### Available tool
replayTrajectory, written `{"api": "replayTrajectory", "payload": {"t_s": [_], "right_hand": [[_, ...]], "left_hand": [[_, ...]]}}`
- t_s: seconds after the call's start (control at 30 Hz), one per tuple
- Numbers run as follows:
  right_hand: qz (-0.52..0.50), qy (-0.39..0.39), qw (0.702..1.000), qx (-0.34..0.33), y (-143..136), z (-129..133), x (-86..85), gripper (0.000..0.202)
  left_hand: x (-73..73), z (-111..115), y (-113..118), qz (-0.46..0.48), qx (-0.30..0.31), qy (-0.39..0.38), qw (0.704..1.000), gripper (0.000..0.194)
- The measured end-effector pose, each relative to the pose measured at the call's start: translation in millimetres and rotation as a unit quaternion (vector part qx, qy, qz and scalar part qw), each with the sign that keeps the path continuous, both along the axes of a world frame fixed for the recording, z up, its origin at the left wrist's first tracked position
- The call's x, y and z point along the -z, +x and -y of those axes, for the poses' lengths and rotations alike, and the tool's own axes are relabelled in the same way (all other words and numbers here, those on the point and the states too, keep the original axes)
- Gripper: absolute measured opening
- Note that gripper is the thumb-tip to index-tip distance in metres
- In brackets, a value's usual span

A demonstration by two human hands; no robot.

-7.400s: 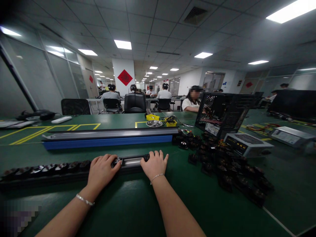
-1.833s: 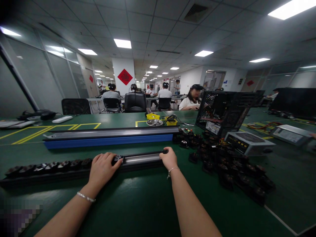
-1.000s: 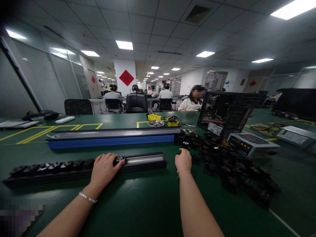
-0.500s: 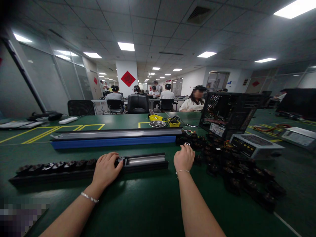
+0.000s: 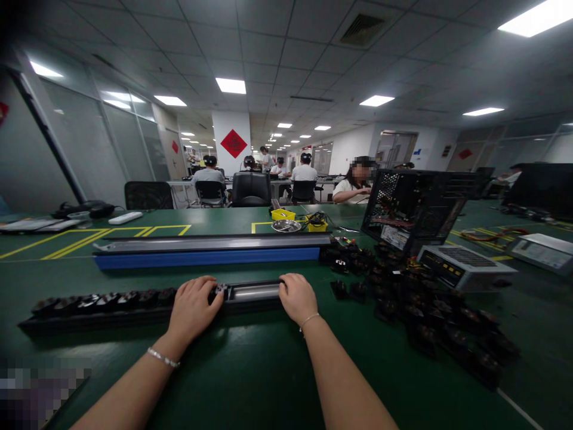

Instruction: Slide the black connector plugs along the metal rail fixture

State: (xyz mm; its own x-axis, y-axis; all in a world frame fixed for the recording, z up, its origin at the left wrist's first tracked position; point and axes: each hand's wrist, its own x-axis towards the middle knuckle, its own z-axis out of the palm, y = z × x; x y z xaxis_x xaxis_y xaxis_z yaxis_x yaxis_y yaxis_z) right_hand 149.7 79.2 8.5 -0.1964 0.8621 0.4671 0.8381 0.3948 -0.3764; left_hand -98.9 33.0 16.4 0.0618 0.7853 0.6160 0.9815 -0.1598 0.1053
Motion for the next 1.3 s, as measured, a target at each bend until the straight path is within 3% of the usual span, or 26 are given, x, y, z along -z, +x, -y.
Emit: {"api": "replayTrajectory", "payload": {"t_s": [0.67,0.87,1.3], "right_hand": [[0.009,-0.001,1.0,0.006,0,0,-1.4,0.031],[0.008,0.004,1.0,0.008,0,0,-0.8,0.031],[0.009,0.012,1.0,0.007,0,1,-1.1,0.03]], "left_hand": [[-0.3,3,9,-0.046,-0.001,0.042,0.998,0.029],[-0.5,7,20,-0.081,0.006,0.035,0.996,0.04],[16.6,9,33,-0.096,-0.071,0.009,0.993,0.074]]}}
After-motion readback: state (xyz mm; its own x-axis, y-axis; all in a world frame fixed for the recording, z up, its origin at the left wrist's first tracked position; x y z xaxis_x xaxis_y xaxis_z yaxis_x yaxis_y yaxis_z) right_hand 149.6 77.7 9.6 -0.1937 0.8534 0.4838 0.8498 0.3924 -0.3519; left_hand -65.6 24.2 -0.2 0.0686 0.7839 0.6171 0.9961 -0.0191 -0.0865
